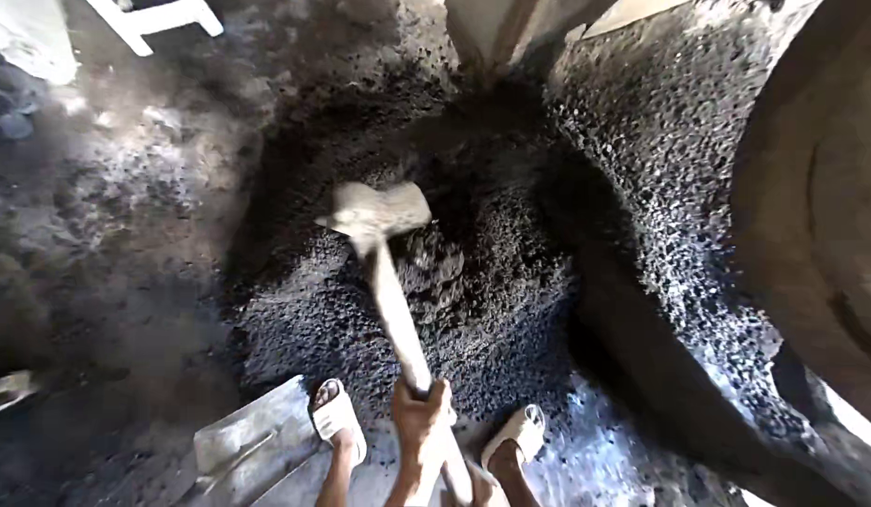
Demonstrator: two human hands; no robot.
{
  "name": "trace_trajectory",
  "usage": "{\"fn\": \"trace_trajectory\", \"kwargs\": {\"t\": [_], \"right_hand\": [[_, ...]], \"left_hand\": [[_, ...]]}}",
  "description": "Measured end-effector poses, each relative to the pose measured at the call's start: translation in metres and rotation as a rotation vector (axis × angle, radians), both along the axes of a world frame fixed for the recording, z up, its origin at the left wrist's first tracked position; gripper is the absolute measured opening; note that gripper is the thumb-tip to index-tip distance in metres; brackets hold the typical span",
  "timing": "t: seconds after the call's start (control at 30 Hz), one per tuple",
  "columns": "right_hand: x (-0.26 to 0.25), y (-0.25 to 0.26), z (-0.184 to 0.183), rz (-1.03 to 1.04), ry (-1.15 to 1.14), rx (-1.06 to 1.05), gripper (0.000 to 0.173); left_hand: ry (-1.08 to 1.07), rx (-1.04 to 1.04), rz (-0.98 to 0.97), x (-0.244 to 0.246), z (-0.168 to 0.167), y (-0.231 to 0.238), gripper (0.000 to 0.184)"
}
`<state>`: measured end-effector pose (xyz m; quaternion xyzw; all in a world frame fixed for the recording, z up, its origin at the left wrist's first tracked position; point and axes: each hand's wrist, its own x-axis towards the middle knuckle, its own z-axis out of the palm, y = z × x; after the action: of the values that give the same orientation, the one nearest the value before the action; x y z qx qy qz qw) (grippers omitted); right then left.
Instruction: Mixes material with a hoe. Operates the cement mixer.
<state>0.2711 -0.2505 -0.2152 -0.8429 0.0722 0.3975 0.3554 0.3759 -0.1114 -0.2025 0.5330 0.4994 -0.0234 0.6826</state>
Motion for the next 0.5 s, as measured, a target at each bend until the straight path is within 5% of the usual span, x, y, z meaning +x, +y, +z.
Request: {"fn": "trace_trajectory", "kwargs": {"t": [0.1,0.2,0.27,0.33,0.5], "right_hand": [[0.078,0.068,-0.038,0.141,-0.030,0.162,0.040],[0.162,0.105,-0.068,0.223,0.092,0.120,0.046],[0.162,0.088,-0.079,0.172,0.214,0.007,0.049],[0.142,0.054,-0.077,0.086,0.293,-0.064,0.049],[0.073,-0.011,0.009,-0.001,0.329,-0.077,0.045]], "left_hand": [[-0.207,0.246,0.108,0.047,-0.002,0.079,0.025],[-0.167,0.225,0.133,0.118,-0.060,0.130,0.017],[0.032,0.066,0.061,0.130,-0.125,0.115,0.021],[0.146,-0.054,-0.004,0.123,-0.156,0.075,0.019],[0.188,-0.195,-0.022,0.060,-0.076,0.005,0.026]]}}
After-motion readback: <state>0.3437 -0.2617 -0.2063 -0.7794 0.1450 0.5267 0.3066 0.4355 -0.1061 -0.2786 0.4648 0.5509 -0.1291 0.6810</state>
